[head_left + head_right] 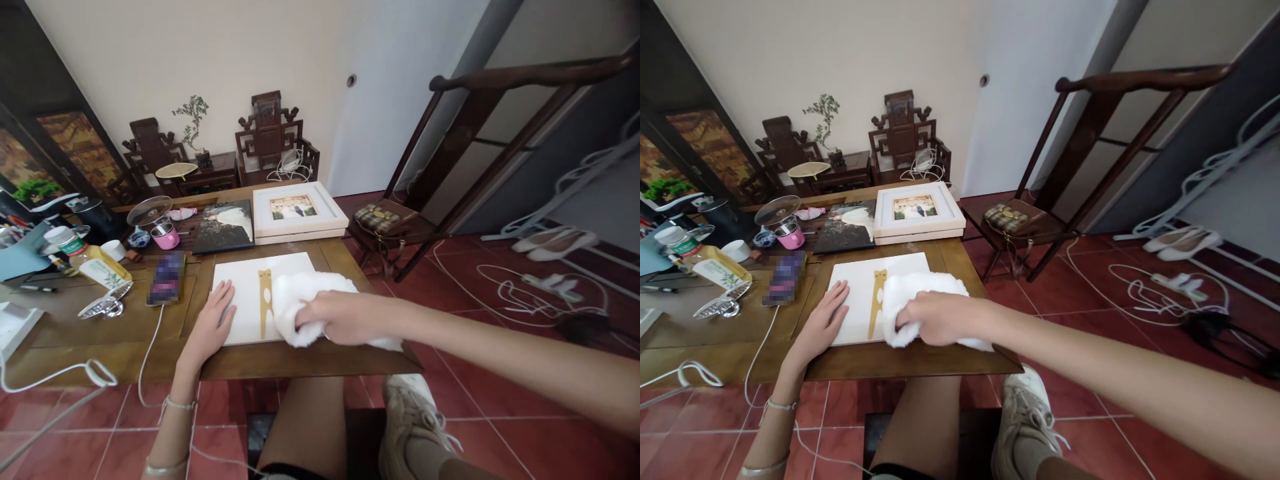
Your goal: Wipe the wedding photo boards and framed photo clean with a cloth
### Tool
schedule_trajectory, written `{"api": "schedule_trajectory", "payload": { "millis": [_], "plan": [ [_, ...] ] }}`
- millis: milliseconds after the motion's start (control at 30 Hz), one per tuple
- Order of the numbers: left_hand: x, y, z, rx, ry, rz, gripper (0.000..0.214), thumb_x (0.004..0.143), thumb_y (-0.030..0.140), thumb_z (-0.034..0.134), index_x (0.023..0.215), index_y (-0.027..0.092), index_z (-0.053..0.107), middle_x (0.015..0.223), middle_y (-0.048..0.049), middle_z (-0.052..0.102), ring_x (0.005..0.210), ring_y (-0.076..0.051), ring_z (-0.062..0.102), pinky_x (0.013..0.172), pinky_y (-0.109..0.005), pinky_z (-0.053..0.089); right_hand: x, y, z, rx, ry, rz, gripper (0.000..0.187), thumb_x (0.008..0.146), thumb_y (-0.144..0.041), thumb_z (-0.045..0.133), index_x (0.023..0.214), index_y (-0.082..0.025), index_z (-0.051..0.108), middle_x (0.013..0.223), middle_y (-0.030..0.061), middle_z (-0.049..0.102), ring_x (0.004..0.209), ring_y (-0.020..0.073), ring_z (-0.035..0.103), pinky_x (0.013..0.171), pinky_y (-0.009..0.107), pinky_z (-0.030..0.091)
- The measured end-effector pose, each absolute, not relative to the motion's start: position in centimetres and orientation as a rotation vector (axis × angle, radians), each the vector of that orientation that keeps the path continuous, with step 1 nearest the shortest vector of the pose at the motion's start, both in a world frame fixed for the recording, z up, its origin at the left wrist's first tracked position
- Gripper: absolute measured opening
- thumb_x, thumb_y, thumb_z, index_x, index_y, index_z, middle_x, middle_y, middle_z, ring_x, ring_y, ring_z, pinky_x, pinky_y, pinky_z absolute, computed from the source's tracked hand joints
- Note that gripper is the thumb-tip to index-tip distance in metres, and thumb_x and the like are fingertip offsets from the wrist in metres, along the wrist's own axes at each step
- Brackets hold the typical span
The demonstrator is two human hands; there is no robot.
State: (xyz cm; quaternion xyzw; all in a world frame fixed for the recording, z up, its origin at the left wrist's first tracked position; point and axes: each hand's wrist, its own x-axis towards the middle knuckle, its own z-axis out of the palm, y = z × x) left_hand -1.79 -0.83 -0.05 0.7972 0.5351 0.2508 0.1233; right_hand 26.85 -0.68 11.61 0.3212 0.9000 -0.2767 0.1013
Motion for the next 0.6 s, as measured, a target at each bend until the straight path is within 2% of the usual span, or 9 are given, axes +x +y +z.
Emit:
{"api": "schedule_trajectory", "payload": {
  "millis": [100,233,333,433,500,600],
  "plan": [
    [-1.8,-0.8,-0.1,2.334,1.567,0.714,0.048,0.096,0.034,0.037,0.140,0.015,0.045,0.150,-0.0116,0.039,0.142,-0.023,0.027,0.117,-0.047,0.022,26.3,2.4,10.3,1.077,2.753,-0.808,0.062,0.069,0.004,0.042,0.122,-0.020,0.062,0.104,0.0075,0.070,0.093,0.0221,0.064,0.079,0.028,0.045],
    [-1.8,-0.8,0.1,2.321,1.569,0.701,0.047,0.096,0.034,0.037,0.140,0.017,0.045,0.150,-0.0106,0.039,0.142,-0.023,0.027,0.117,-0.047,0.021,24.5,5.4,8.0,1.252,2.886,-0.560,0.064,0.073,0.004,0.039,0.131,-0.018,0.054,0.123,0.0126,0.063,0.110,0.0280,0.058,0.090,0.039,0.044],
    [-1.8,-0.7,0.0,2.307,1.579,0.699,0.048,0.096,0.034,0.037,0.140,0.017,0.044,0.150,-0.0108,0.038,0.143,-0.023,0.027,0.117,-0.047,0.021,23.0,5.3,7.0,1.257,2.908,-0.462,0.067,0.072,0.006,0.038,0.131,-0.020,0.054,0.144,0.0116,0.046,0.133,0.0356,0.037,0.098,0.057,0.037],
    [-1.7,-0.7,-0.2,2.279,1.581,0.735,0.047,0.097,0.034,0.035,0.140,0.016,0.044,0.150,-0.0103,0.038,0.143,-0.021,0.027,0.117,-0.046,0.021,21.7,2.7,7.1,1.176,2.846,-0.434,0.070,0.069,0.006,0.042,0.133,-0.022,0.053,0.156,0.0064,0.027,0.141,0.0411,0.016,0.102,0.070,0.025],
    [-1.6,-0.6,-0.3,2.251,1.580,0.772,0.047,0.098,0.033,0.033,0.140,0.017,0.045,0.149,-0.0099,0.040,0.142,-0.021,0.028,0.117,-0.046,0.021,21.1,-0.1,7.5,1.126,2.762,-0.434,0.070,0.069,0.005,0.048,0.132,-0.023,0.054,0.157,0.0065,0.022,0.142,0.0433,0.013,0.103,0.072,0.022],
    [-1.6,-0.6,-0.5,2.249,1.578,0.786,0.047,0.098,0.031,0.031,0.140,0.016,0.044,0.149,-0.0105,0.041,0.142,-0.021,0.030,0.117,-0.047,0.022,20.9,-4.2,7.9,0.969,2.724,-0.465,0.063,0.067,-0.001,0.057,0.126,-0.022,0.060,0.155,0.0081,0.026,0.140,0.0463,0.013,0.103,0.074,0.021]
  ]
}}
